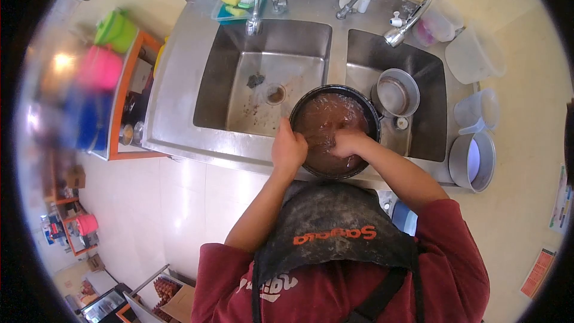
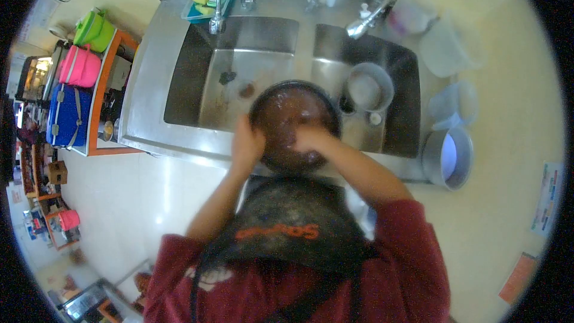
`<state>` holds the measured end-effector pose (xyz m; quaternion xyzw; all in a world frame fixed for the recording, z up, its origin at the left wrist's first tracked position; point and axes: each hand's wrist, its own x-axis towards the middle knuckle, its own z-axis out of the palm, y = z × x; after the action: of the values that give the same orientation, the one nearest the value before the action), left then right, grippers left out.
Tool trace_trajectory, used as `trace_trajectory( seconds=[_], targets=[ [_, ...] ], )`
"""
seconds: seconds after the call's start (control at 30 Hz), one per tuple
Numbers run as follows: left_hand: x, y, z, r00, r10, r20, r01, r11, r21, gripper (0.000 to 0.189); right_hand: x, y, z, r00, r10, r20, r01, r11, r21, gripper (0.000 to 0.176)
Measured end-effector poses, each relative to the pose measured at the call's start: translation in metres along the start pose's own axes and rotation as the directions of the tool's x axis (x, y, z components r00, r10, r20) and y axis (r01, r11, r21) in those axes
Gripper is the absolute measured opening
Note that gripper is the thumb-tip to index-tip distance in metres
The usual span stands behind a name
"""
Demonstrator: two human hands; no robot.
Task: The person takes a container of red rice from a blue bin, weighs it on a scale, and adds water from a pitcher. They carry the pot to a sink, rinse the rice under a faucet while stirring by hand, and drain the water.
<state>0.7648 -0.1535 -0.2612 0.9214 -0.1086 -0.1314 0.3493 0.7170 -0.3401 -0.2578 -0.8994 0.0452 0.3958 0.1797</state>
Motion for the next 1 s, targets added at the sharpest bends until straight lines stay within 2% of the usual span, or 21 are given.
trace_trajectory(
  seconds=[0.1, 0.2, 0.23, 0.33, 0.37, 0.47, 0.57, 0.67, 0.77, 0.87, 0.97, 1.0],
  targets=[
    [-0.001, 0.000, 0.002, 1.000, -0.006, -0.023, 0.006, 1.000, 0.013, 0.033, 0.023, 0.016, 0.025, 0.989, -0.132, 0.072, 0.121, 0.983, 0.138, 0.045],
    [-0.001, -0.001, 0.002, 1.000, -0.021, 0.006, 0.021, 1.000, 0.006, 0.032, 0.027, 0.006, 0.035, 0.941, -0.337, 0.023, 0.312, 0.895, 0.318, 0.043],
    [0.000, -0.002, 0.001, 0.999, -0.026, 0.023, 0.026, 1.000, -0.002, 0.032, 0.028, -0.001, 0.035, 0.931, -0.362, 0.038, 0.330, 0.882, 0.336, 0.039],
    [0.000, -0.003, 0.001, 1.000, -0.019, -0.005, 0.019, 0.999, -0.033, 0.031, 0.035, -0.014, 0.044, 0.857, -0.493, -0.151, 0.506, 0.861, 0.055, 0.038],
    [0.000, -0.004, 0.002, 1.000, -0.017, -0.008, 0.017, 0.999, -0.031, 0.031, 0.031, -0.014, 0.048, 0.874, -0.431, -0.225, 0.427, 0.902, -0.071, 0.039],
    [0.001, -0.006, 0.003, 1.000, -0.017, -0.009, 0.016, 1.000, -0.023, 0.030, 0.009, -0.030, 0.030, 0.940, -0.245, -0.237, 0.184, 0.951, -0.250, 0.039],
    [-0.003, -0.003, 0.001, 0.999, -0.031, -0.008, 0.031, 0.999, -0.020, 0.030, 0.025, -0.024, 0.030, 0.983, -0.139, -0.121, 0.077, 0.906, -0.417, 0.038],
    [-0.002, -0.003, 0.000, 0.999, -0.041, 0.003, 0.041, 0.999, -0.022, 0.030, 0.028, -0.024, 0.029, 0.973, 0.068, -0.219, -0.142, 0.929, -0.343, 0.035],
    [0.000, -0.003, -0.001, 0.998, -0.057, 0.031, 0.057, 0.998, -0.027, 0.031, 0.015, -0.024, 0.009, 0.969, 0.169, -0.180, -0.190, 0.976, -0.104, 0.032],
    [-0.001, 0.000, -0.002, 0.996, -0.074, 0.042, 0.074, 0.997, -0.018, 0.032, 0.024, 0.000, 0.038, 0.913, 0.017, -0.408, -0.089, 0.983, -0.159, 0.030],
    [0.000, -0.001, 0.001, 0.997, -0.068, 0.029, 0.068, 0.998, -0.017, 0.032, 0.023, -0.002, 0.024, 0.948, 0.192, -0.255, -0.156, 0.976, 0.153, 0.030],
    [0.000, -0.002, 0.002, 0.999, -0.051, 0.015, 0.052, 0.999, -0.015, 0.032, 0.024, 0.000, 0.021, 0.959, 0.158, -0.236, -0.121, 0.979, 0.161, 0.030]
  ],
)
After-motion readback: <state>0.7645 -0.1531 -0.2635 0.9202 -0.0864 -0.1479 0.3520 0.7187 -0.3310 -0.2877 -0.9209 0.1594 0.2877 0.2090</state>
